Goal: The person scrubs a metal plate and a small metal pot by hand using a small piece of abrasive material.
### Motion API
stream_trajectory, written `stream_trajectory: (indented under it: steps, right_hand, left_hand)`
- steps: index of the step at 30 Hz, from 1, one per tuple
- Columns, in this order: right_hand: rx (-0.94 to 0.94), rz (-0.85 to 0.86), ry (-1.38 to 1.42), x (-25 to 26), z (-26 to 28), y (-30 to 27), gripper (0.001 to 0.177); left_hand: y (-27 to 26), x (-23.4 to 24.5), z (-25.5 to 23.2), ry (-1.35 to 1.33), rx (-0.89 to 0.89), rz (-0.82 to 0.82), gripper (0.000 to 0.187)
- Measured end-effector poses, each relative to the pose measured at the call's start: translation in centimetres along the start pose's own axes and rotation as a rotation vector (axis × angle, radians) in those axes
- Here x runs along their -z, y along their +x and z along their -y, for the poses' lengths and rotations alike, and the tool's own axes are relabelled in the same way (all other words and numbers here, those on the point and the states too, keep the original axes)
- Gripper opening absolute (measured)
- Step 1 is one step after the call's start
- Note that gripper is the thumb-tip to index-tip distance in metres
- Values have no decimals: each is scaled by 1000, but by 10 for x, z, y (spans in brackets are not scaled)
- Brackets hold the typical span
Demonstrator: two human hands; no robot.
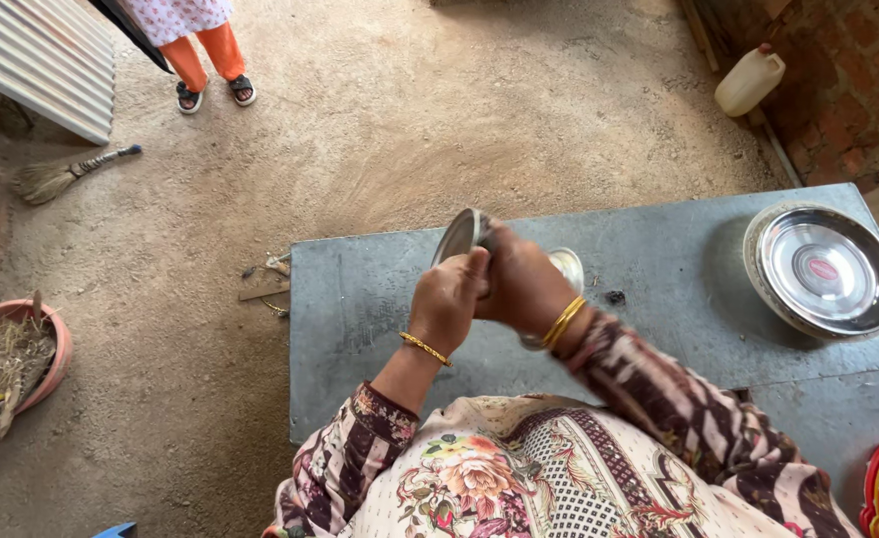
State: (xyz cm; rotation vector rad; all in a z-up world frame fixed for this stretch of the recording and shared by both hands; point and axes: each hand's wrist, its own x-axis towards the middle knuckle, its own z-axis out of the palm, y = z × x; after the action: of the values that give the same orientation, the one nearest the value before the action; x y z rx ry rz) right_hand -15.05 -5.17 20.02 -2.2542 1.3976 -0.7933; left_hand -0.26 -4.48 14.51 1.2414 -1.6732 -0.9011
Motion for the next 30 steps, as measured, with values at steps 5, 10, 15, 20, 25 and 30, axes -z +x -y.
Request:
stream_trajectory:
  steps: [5, 10, 15, 20, 25, 30]
  right_hand:
    - [-282, 311, -2, 30, -4, 11, 93]
    - [284, -199, -386, -24, 9, -13, 83]
    - [366, -215, -350, -28, 9, -16, 90]
    - [-301, 267, 129, 11, 4, -1, 93]
    - [-220, 188, 75, 11, 15, 6, 89]
    - [359, -368, -610, -24, 15, -9, 81]
  left_hand:
    - [1, 19, -24, 54, -221, 117, 79]
    - [17, -2, 5, -979, 653, 98, 62]
    - [7, -8, 19, -204, 323, -55, 77]
    - [0, 13, -9, 124, 43, 143, 80]
    - [19, 22, -17, -51, -106, 215, 80]
    - [31, 1, -7, -359, 375, -37, 87]
